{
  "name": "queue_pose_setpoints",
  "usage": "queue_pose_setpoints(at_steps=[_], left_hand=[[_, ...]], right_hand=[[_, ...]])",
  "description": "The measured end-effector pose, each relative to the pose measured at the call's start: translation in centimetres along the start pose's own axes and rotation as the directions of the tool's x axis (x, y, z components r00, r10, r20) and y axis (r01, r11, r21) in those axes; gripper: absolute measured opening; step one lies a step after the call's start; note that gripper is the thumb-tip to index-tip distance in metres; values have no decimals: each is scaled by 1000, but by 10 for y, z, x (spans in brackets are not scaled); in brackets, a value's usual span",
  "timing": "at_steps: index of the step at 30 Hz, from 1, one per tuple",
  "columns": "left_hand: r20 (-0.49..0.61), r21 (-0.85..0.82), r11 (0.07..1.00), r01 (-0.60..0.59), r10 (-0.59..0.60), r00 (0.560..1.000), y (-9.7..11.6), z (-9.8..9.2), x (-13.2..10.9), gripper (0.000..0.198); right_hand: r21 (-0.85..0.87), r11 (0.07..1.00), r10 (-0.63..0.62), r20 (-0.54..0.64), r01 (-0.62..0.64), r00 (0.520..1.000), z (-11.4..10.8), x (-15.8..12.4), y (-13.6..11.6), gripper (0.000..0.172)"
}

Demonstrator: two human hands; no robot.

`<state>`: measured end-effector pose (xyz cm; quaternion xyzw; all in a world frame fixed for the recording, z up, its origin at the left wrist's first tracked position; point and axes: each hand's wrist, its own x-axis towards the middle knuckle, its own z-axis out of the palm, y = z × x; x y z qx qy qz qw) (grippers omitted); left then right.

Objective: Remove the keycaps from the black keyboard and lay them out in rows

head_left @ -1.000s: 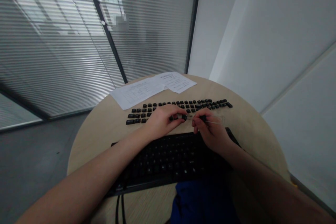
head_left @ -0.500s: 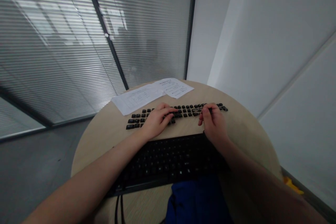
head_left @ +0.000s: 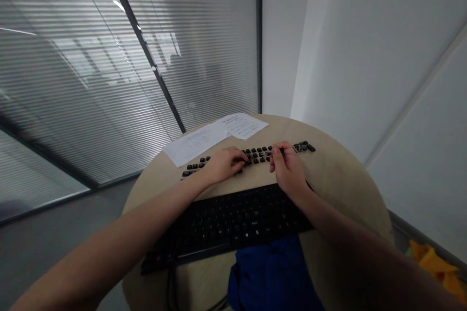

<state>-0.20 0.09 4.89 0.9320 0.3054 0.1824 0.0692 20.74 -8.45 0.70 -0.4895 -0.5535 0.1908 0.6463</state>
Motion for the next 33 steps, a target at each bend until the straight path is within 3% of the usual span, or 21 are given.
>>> queue_pose_setpoints(at_steps=[7,12,23,29,33], left_hand=[[170,278,960,-43,-5,986,1,30,13,21],[160,368,930,15,-80,984,3,33,15,40],[163,386,923,14,-83,983,1,37,12,41],[125,355,934,37,-86,988,1,31,11,37],[56,286,955,78,-98,994,4,9,10,33]], right_hand=[[-82,995,-61,-10,60,998,-5,1,-7,16],[-101,990,-99,7,99,995,-5,2,-11,17],[-124,986,-111,20,113,994,-7,3,-16,18],[-132,987,-88,21,90,996,-7,3,-16,18],[-95,993,-76,-3,75,997,-7,2,-12,17]])
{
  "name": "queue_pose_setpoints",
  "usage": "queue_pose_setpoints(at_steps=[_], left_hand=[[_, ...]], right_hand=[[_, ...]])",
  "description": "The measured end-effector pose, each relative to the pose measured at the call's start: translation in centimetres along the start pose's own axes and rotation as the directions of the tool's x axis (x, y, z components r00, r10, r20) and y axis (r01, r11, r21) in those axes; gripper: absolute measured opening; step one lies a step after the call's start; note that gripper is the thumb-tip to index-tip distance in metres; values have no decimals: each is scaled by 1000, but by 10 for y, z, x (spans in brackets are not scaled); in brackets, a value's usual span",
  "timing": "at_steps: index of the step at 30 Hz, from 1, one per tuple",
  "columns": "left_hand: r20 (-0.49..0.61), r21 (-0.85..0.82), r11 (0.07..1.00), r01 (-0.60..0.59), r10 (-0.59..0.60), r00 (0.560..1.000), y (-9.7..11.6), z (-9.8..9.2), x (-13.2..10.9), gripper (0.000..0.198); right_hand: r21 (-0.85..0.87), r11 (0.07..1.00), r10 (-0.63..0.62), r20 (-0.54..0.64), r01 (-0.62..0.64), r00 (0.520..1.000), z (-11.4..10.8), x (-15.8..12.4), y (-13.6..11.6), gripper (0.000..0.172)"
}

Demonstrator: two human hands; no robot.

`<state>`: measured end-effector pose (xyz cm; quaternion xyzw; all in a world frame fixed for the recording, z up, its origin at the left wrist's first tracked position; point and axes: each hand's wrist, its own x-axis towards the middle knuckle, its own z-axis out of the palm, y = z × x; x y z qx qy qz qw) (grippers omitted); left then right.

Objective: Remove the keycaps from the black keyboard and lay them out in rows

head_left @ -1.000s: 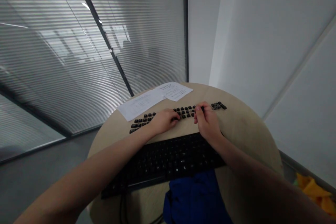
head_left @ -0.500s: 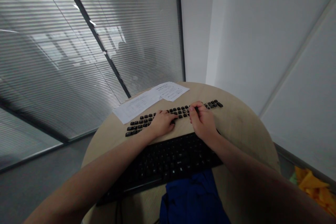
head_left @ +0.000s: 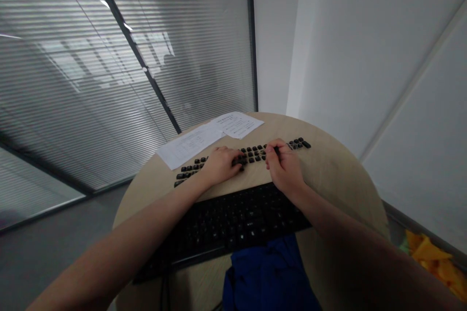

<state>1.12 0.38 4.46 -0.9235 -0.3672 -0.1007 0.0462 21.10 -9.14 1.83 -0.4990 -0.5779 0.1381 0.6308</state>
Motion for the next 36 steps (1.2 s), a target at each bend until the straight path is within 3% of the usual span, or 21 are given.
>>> queue_pose_setpoints(at_steps=[4,6,8,10,13,16,18,22,31,33,36], left_hand=[[-45,-209,972,102,-114,992,-6,-24,-9,24],[-25,-289,947,140,-154,988,-6,-26,-15,25],[4,-330,931,155,-163,987,-5,-20,-21,27],[31,-349,926,144,-142,989,-3,-8,-25,26],[76,-398,915,64,-37,996,1,12,-28,22],[125,-459,887,-55,126,984,5,22,-30,19],[152,-489,862,-131,232,961,7,24,-31,18],[166,-549,811,-202,342,925,7,23,-33,19],[175,-587,787,-193,356,918,3,25,-36,19],[176,-595,781,-189,356,918,4,26,-35,19],[165,-604,775,-188,352,921,3,27,-35,18]], right_hand=[[107,994,27,9,-28,1000,2,-1,1,17],[217,975,32,110,-56,993,2,-2,-3,18],[325,938,22,293,-121,956,1,-4,-10,22],[376,902,4,487,-214,874,-1,-8,-19,30],[339,881,-2,701,-330,713,-4,-17,-32,41],[261,887,7,817,-380,576,-3,-26,-38,44],[222,894,20,849,-390,529,0,-31,-37,44],[141,906,86,862,-399,499,6,-37,-27,45],[73,917,127,880,-393,459,6,-42,-15,35],[55,954,84,895,-295,439,5,-41,-19,31],[40,999,-37,911,2,411,5,-37,-29,22]])
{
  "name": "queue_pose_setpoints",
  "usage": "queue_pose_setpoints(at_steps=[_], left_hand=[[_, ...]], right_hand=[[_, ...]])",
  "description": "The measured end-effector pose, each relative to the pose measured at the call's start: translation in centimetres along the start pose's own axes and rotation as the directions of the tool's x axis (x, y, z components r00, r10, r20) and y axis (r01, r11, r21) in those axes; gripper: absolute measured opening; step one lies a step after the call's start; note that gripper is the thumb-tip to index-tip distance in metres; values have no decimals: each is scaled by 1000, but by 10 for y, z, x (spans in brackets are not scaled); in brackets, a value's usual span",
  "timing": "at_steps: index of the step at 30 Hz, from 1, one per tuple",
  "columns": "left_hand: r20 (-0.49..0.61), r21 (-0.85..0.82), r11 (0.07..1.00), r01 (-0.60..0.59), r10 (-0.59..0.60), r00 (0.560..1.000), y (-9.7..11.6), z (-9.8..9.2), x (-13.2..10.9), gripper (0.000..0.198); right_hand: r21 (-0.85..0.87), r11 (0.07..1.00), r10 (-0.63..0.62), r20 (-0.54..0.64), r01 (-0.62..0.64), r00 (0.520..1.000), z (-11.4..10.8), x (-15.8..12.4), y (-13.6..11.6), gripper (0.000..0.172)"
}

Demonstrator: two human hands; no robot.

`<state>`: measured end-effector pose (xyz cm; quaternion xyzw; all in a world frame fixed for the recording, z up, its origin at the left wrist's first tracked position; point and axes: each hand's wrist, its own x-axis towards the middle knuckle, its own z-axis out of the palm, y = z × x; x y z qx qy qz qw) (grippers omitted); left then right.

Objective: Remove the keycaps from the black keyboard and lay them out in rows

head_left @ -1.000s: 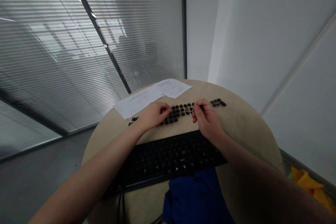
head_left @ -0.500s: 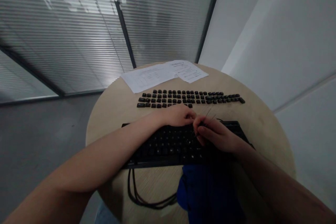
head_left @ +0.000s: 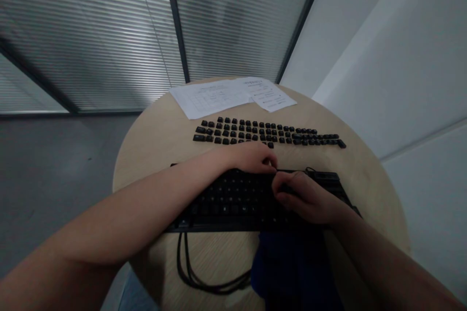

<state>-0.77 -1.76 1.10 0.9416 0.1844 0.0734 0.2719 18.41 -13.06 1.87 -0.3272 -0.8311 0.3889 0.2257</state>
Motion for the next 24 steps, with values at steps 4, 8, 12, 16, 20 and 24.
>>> queue_pose_setpoints(at_steps=[4,8,12,16,20,24], left_hand=[[-12,-15,1000,2,-3,1000,-1,1,-1,17],[-5,-27,1000,11,-12,1000,-1,0,-1,16],[-15,-39,999,22,-22,1000,0,1,-1,15],[-15,-34,999,15,-16,1000,0,0,-2,16],[5,-21,1000,10,-10,1000,0,0,-4,19],[-6,-11,1000,6,-6,1000,-1,0,-3,20]], right_hand=[[-219,973,-79,10,79,997,0,3,-9,16],[-281,956,-86,28,91,996,4,3,-10,13],[-341,932,-120,31,124,992,11,2,-8,12],[-265,956,-166,-140,124,976,18,0,0,16],[-203,968,-196,-235,149,952,22,0,9,20],[-208,963,-222,-248,172,943,25,-2,12,27]])
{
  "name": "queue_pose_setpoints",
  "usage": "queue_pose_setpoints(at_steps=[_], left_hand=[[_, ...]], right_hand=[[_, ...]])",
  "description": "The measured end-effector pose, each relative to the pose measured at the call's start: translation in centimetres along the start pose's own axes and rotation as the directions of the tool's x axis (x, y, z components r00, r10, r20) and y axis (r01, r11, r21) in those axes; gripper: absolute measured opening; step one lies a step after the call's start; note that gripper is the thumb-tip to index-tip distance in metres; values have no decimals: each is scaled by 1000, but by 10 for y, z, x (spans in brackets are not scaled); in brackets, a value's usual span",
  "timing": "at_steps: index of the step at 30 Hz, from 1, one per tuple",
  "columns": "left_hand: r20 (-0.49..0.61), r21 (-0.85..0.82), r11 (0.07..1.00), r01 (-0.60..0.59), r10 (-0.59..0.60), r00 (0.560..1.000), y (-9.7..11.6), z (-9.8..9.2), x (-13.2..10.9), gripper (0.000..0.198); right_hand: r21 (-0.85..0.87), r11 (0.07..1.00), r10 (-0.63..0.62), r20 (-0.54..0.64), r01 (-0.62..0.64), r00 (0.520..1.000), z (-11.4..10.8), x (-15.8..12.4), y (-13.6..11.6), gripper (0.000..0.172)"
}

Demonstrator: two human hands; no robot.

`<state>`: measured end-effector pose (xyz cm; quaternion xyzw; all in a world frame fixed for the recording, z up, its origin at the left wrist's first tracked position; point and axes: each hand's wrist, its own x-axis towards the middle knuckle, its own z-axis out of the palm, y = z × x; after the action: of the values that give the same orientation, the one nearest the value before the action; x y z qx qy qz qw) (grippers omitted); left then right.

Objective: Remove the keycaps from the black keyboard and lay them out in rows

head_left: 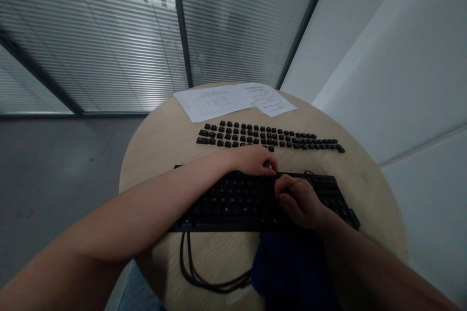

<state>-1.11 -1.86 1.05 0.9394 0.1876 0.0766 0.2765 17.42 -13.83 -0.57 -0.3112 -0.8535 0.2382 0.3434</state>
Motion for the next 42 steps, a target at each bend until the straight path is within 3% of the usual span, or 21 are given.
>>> queue_pose_setpoints(at_steps=[3,5,7,11,14,20,23,30,37,42], left_hand=[[-6,1,1000,-8,8,1000,-1,1,1,19],[-10,1,1000,-3,3,1000,-1,2,1,19],[-28,-3,1000,-3,3,1000,-1,1,1,18],[-154,-69,997,-25,14,988,0,-3,2,21],[-240,-172,984,-38,-5,971,2,-6,2,21],[-198,-417,909,5,-96,975,11,-9,-3,25],[-205,-432,902,9,-108,973,13,-10,-4,26],[-314,-338,941,8,-121,942,8,-10,-4,20],[-360,-286,958,5,-112,926,7,-12,-5,19],[-345,-266,964,14,-108,932,14,-15,-7,22]], right_hand=[[179,980,114,-140,-88,984,1,-2,0,35],[349,930,227,-296,-117,928,1,-2,1,37],[419,900,287,-373,-116,882,0,-1,2,37],[338,924,299,-345,-179,890,-3,1,6,38],[263,936,322,-373,-234,870,-5,3,8,38],[214,917,399,-436,-337,807,-13,9,13,32],[222,911,413,-470,-348,780,-14,12,16,28],[151,924,382,-454,-352,805,-19,16,18,20],[112,926,369,-469,-360,802,-25,18,19,20],[56,939,329,-432,-339,840,-23,19,17,18]])
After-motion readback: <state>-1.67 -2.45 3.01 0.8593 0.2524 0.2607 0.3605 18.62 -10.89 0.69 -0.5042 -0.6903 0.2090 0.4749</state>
